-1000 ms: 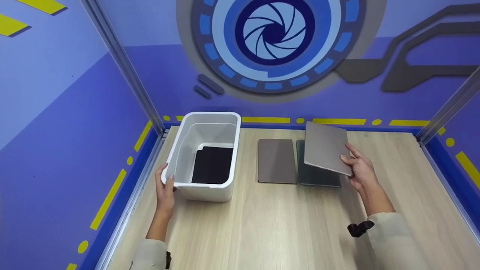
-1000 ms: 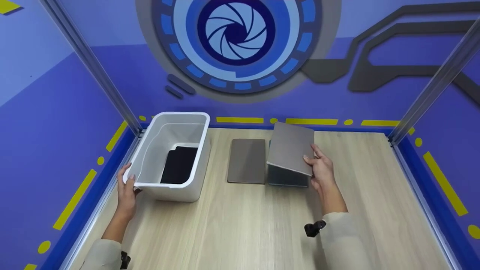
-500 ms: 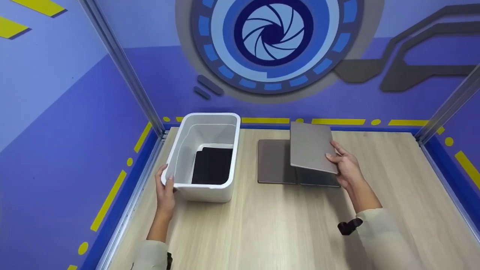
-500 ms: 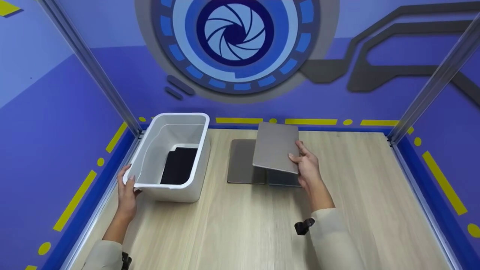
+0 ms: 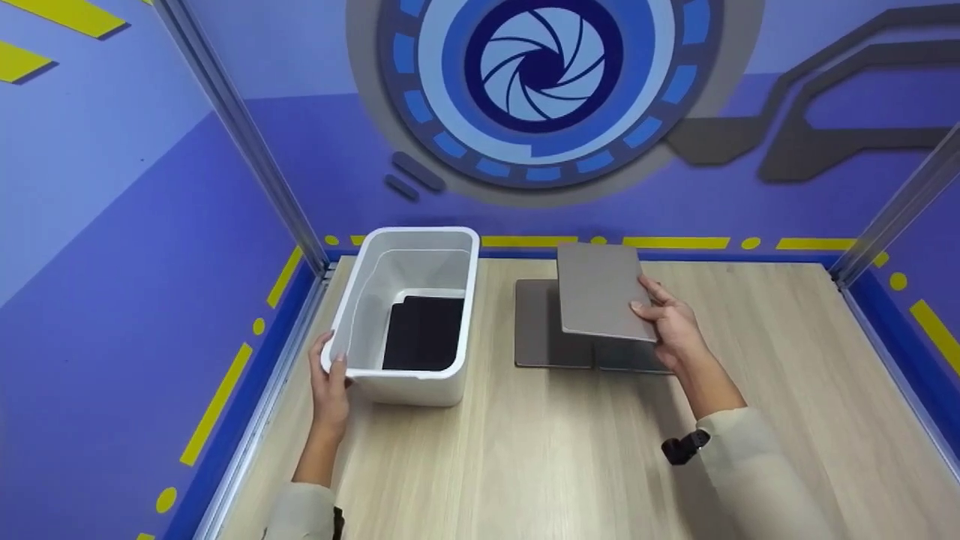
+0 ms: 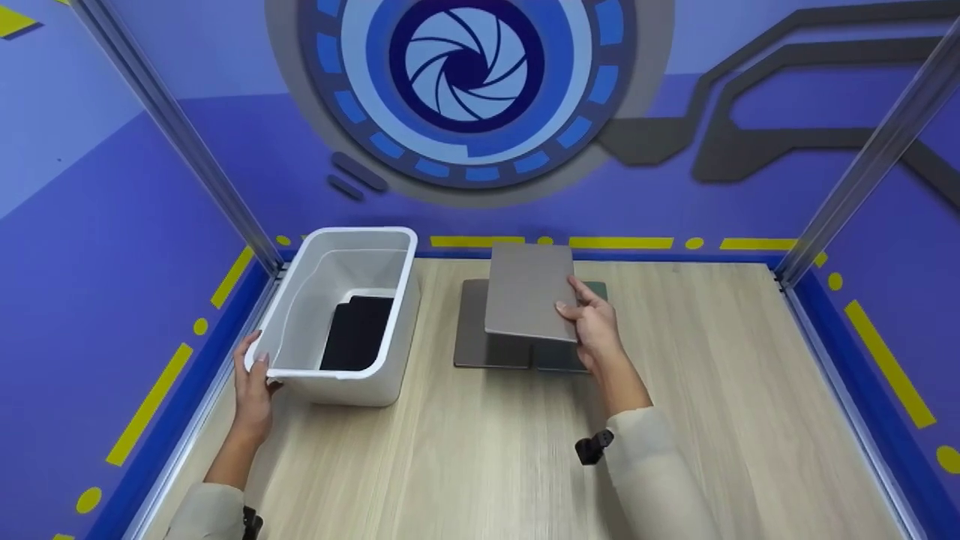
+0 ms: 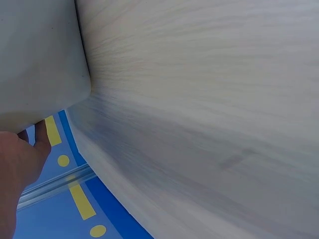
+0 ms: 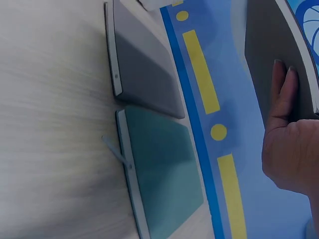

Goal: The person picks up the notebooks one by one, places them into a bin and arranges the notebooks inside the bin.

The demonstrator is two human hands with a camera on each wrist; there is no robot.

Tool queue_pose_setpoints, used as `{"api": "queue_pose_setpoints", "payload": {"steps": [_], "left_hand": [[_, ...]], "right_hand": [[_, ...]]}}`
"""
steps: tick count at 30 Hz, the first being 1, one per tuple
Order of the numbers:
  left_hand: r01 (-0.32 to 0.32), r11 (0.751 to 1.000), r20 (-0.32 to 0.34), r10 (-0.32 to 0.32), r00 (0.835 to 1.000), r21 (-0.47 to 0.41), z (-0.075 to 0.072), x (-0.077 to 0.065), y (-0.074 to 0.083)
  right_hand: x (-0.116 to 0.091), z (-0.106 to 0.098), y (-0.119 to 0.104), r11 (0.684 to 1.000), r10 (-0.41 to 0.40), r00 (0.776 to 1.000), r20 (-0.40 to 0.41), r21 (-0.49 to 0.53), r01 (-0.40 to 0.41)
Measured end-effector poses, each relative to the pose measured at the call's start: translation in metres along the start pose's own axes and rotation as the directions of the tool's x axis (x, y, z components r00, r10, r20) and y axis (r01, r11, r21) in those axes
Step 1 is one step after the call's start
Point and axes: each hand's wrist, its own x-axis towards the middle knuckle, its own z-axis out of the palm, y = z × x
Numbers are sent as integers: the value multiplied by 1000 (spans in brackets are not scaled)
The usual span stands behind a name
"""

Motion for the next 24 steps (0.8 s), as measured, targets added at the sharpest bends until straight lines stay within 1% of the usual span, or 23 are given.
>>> {"api": "queue_pose_setpoints", "payload": {"steps": [8,16,22,24], "left_hand": [[15,1000,6,-15,1000,-8,1,-2,1],[3,1000,-1,-3,1000,-12,1,-1,0],[-12,1000,-14,11,1000,-23,2,-3,0],[-5,1000,-10,5,1000,-22,2,-2,0]], "right_hand": [[2,15,-8,1000,-15,1000,8,-8,15],[5,37,-12,997,-73,997,30,0,73],[7,51,-12,996,-85,995,54,16,84],[7,55,-12,997,-82,995,52,18,81]]}}
